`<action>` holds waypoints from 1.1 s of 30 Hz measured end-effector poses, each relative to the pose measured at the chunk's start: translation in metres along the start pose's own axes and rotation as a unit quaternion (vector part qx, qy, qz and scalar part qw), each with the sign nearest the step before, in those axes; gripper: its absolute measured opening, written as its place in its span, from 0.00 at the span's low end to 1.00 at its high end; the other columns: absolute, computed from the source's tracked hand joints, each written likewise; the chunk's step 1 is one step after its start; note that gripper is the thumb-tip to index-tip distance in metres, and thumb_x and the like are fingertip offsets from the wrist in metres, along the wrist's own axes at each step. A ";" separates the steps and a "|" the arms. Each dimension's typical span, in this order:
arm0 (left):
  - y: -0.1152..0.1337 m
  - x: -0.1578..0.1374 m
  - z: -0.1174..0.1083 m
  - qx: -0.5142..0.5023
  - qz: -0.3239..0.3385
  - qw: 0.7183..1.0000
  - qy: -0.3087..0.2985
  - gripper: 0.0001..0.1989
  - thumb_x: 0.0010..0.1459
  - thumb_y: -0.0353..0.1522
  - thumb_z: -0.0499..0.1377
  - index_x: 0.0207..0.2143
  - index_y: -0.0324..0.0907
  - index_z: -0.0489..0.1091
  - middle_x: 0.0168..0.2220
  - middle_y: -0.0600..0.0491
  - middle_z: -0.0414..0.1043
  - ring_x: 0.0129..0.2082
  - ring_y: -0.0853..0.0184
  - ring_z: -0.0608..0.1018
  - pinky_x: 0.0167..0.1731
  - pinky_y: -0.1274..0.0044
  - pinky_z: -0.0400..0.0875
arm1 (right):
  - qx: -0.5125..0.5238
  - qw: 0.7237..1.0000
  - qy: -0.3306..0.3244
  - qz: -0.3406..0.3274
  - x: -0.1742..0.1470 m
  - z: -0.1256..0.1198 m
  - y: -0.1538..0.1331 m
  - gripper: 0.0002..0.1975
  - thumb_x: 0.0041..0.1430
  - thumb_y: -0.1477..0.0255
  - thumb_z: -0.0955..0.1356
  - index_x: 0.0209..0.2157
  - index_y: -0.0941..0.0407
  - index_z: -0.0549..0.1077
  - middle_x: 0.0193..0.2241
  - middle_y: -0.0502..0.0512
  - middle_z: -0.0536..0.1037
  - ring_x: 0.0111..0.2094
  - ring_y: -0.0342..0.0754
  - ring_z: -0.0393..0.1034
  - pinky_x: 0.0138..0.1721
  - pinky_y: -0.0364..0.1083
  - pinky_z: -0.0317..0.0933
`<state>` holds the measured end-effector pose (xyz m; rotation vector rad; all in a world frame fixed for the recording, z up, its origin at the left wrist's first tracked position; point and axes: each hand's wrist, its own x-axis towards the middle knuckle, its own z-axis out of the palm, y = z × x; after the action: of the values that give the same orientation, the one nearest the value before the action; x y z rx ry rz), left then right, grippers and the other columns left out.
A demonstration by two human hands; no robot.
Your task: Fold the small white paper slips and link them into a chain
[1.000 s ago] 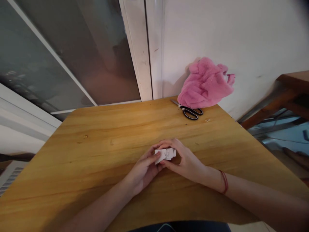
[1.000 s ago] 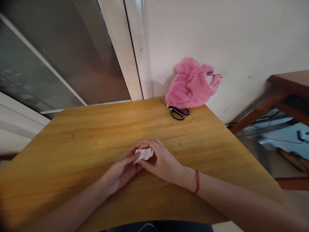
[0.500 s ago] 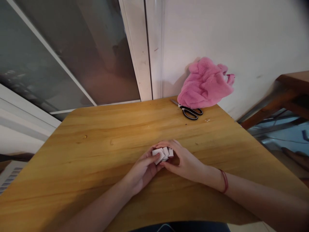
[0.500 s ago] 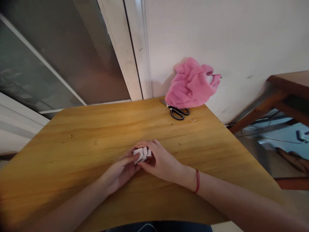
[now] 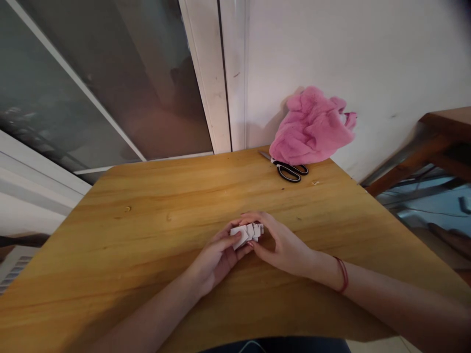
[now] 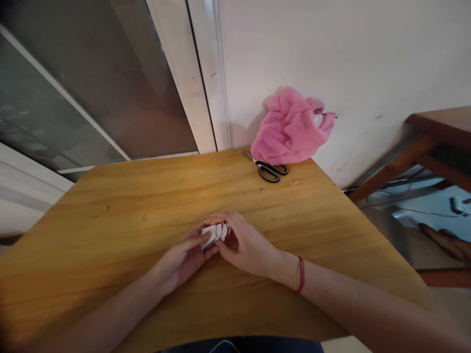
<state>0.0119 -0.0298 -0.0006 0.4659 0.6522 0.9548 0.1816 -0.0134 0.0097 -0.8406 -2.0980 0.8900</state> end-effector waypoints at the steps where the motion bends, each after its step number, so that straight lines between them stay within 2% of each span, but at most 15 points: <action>1: 0.000 0.000 0.000 0.004 0.001 1.000 -0.003 0.13 0.56 0.25 0.56 0.45 0.38 0.67 0.43 0.46 0.72 0.42 0.67 0.75 0.43 0.77 0.69 | 0.000 1.000 0.000 0.002 0.000 0.000 0.000 0.25 0.52 0.80 0.65 0.52 0.53 0.58 0.48 0.56 0.66 0.51 0.48 0.61 0.52 0.49 0.58; 5: 0.002 -0.001 0.002 0.009 0.004 1.000 -0.006 0.13 0.56 0.25 0.56 0.45 0.38 0.67 0.43 0.46 0.72 0.41 0.67 0.75 0.42 0.78 0.69 | -0.021 0.999 0.031 0.024 -0.001 0.000 0.003 0.26 0.51 0.75 0.69 0.52 0.54 0.59 0.45 0.56 0.68 0.48 0.48 0.63 0.50 0.50 0.59; 8: 0.002 -0.001 0.002 0.002 0.004 1.000 -0.001 0.12 0.55 0.24 0.57 0.43 0.38 0.68 0.44 0.46 0.71 0.43 0.67 0.74 0.46 0.75 0.68 | -0.027 0.998 0.045 0.033 0.001 -0.001 0.005 0.20 0.53 0.74 0.68 0.48 0.53 0.63 0.44 0.54 0.71 0.48 0.48 0.65 0.50 0.49 0.60; 11: 0.001 -0.001 0.001 0.007 0.003 1.000 0.002 0.12 0.55 0.24 0.57 0.43 0.39 0.67 0.45 0.47 0.71 0.43 0.67 0.74 0.46 0.74 0.68 | -0.024 0.998 0.041 0.029 0.002 -0.002 0.004 0.16 0.54 0.73 0.68 0.45 0.53 0.65 0.44 0.53 0.72 0.47 0.47 0.66 0.48 0.48 0.61; 16: 0.001 -0.001 0.001 0.017 0.004 1.000 0.002 0.13 0.55 0.26 0.58 0.44 0.38 0.67 0.42 0.47 0.72 0.41 0.67 0.75 0.44 0.77 0.69 | -0.028 0.999 0.036 0.019 0.002 -0.002 0.002 0.19 0.51 0.72 0.70 0.46 0.52 0.65 0.45 0.54 0.72 0.48 0.49 0.66 0.48 0.51 0.61; 20: 0.001 -0.001 0.001 0.016 0.002 1.000 0.009 0.12 0.54 0.25 0.58 0.42 0.39 0.68 0.43 0.48 0.71 0.42 0.67 0.74 0.47 0.75 0.67 | -0.018 0.999 0.027 0.029 0.003 -0.004 0.003 0.14 0.53 0.73 0.69 0.43 0.53 0.67 0.42 0.53 0.73 0.45 0.48 0.67 0.47 0.49 0.62; 25: 0.000 -0.002 0.004 0.032 0.000 0.999 0.000 0.12 0.55 0.26 0.57 0.44 0.40 0.65 0.42 0.47 0.72 0.41 0.66 0.75 0.39 0.78 0.69 | 0.008 1.000 0.000 0.022 0.003 -0.001 0.006 0.24 0.49 0.71 0.71 0.48 0.53 0.64 0.46 0.55 0.71 0.48 0.49 0.65 0.49 0.50 0.61; 27: -0.001 -0.003 0.006 0.028 0.001 1.000 -0.004 0.13 0.55 0.26 0.57 0.45 0.41 0.64 0.42 0.47 0.72 0.41 0.66 0.75 0.37 0.79 0.68 | 0.012 1.000 -0.004 0.016 0.003 0.002 0.008 0.24 0.48 0.71 0.72 0.48 0.53 0.64 0.47 0.55 0.70 0.49 0.49 0.64 0.50 0.50 0.60; 31: -0.003 -0.003 0.009 0.019 -0.013 1.000 -0.006 0.16 0.55 0.25 0.57 0.46 0.42 0.63 0.43 0.47 0.71 0.41 0.65 0.75 0.41 0.77 0.67 | 0.019 1.000 0.012 0.017 0.002 0.006 0.006 0.24 0.47 0.72 0.72 0.47 0.53 0.64 0.47 0.55 0.70 0.49 0.49 0.64 0.49 0.49 0.60; 33: -0.003 -0.003 0.009 0.017 -0.018 1.000 -0.013 0.17 0.55 0.25 0.57 0.48 0.41 0.62 0.43 0.47 0.71 0.41 0.65 0.75 0.43 0.74 0.67 | 0.015 0.999 0.015 0.024 0.003 0.005 0.004 0.20 0.49 0.73 0.71 0.45 0.53 0.66 0.45 0.54 0.71 0.47 0.48 0.65 0.48 0.49 0.61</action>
<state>0.0189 -0.0349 0.0050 0.4956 0.6523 0.9038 0.1773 -0.0108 0.0043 -0.8862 -2.0404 0.9263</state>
